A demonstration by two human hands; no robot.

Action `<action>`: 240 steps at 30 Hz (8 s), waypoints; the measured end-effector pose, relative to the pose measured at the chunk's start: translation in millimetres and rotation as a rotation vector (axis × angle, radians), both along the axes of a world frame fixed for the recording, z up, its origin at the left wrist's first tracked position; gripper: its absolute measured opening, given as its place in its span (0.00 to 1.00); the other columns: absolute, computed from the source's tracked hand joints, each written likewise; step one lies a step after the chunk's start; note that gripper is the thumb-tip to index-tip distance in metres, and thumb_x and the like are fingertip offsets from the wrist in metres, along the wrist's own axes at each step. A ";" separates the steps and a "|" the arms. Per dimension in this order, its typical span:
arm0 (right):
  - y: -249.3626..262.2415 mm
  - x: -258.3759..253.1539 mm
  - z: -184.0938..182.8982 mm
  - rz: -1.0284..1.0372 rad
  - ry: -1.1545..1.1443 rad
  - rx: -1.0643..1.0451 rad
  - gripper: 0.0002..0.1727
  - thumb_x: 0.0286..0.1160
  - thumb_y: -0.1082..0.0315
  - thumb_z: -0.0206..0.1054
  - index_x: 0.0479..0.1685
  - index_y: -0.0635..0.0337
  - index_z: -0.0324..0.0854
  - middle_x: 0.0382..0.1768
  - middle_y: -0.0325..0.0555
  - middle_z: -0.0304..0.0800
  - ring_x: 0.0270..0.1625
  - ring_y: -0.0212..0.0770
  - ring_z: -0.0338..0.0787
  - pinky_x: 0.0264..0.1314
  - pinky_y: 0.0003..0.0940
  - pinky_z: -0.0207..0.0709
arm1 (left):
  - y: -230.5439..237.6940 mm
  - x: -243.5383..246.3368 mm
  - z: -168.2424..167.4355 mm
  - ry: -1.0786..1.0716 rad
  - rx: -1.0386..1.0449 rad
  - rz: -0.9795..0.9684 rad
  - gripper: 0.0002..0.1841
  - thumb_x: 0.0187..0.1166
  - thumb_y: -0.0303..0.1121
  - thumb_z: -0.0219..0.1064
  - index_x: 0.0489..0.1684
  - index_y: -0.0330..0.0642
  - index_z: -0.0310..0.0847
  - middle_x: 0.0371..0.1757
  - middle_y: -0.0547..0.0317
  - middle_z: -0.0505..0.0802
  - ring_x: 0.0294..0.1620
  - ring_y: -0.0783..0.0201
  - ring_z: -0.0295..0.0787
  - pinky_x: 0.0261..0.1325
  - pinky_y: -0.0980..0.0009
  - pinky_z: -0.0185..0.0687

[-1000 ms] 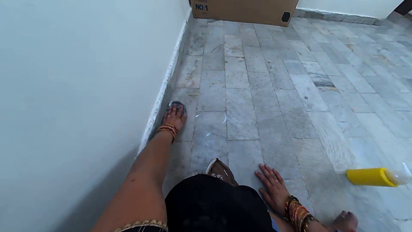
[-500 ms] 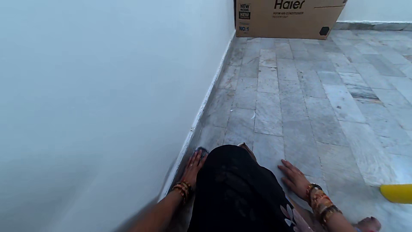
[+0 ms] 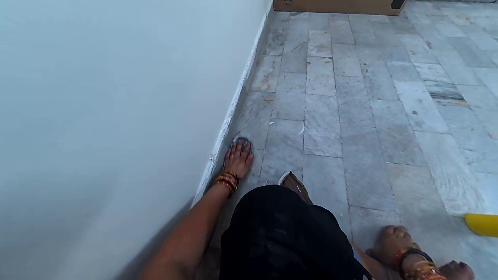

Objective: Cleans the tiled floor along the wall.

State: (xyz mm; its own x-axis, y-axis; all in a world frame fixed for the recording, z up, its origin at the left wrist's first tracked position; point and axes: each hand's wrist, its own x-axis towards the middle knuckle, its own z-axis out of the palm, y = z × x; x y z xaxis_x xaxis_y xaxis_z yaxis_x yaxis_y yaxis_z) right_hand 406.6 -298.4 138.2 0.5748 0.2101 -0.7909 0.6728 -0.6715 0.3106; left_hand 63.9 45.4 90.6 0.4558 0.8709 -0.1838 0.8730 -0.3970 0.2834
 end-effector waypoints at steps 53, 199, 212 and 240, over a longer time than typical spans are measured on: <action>20.1 -0.4 17.6 -0.099 0.108 0.007 0.79 0.57 0.41 0.86 0.93 0.78 0.26 0.92 0.82 0.22 0.94 0.78 0.39 0.85 0.67 0.59 | 5.2 124.7 7.2 0.194 -0.015 -0.384 0.39 0.91 0.57 0.47 0.98 0.47 0.44 0.97 0.35 0.40 0.97 0.33 0.28 0.92 0.34 0.25; -88.9 29.4 108.6 0.174 0.678 0.551 0.37 0.88 0.53 0.63 0.92 0.58 0.60 0.79 0.68 0.77 0.79 0.69 0.79 0.78 0.65 0.70 | 63.9 240.6 12.3 0.074 0.045 -0.024 0.32 0.97 0.47 0.42 0.95 0.40 0.50 0.95 0.30 0.49 0.95 0.27 0.38 0.89 0.29 0.38; -85.9 23.6 106.9 0.173 0.653 0.483 0.36 0.89 0.53 0.62 0.93 0.57 0.59 0.78 0.68 0.77 0.78 0.69 0.79 0.77 0.66 0.70 | -217.5 428.8 -9.8 -0.131 -0.100 -1.043 0.26 0.93 0.45 0.49 0.90 0.55 0.67 0.95 0.55 0.62 0.97 0.48 0.45 0.94 0.40 0.34; -96.7 16.4 108.6 0.225 0.631 0.729 0.33 0.89 0.53 0.62 0.88 0.60 0.67 0.75 0.66 0.82 0.75 0.69 0.83 0.73 0.67 0.74 | -54.9 399.2 -14.4 -0.124 0.101 -0.635 0.27 0.93 0.44 0.50 0.90 0.48 0.66 0.93 0.38 0.63 0.95 0.33 0.49 0.88 0.29 0.42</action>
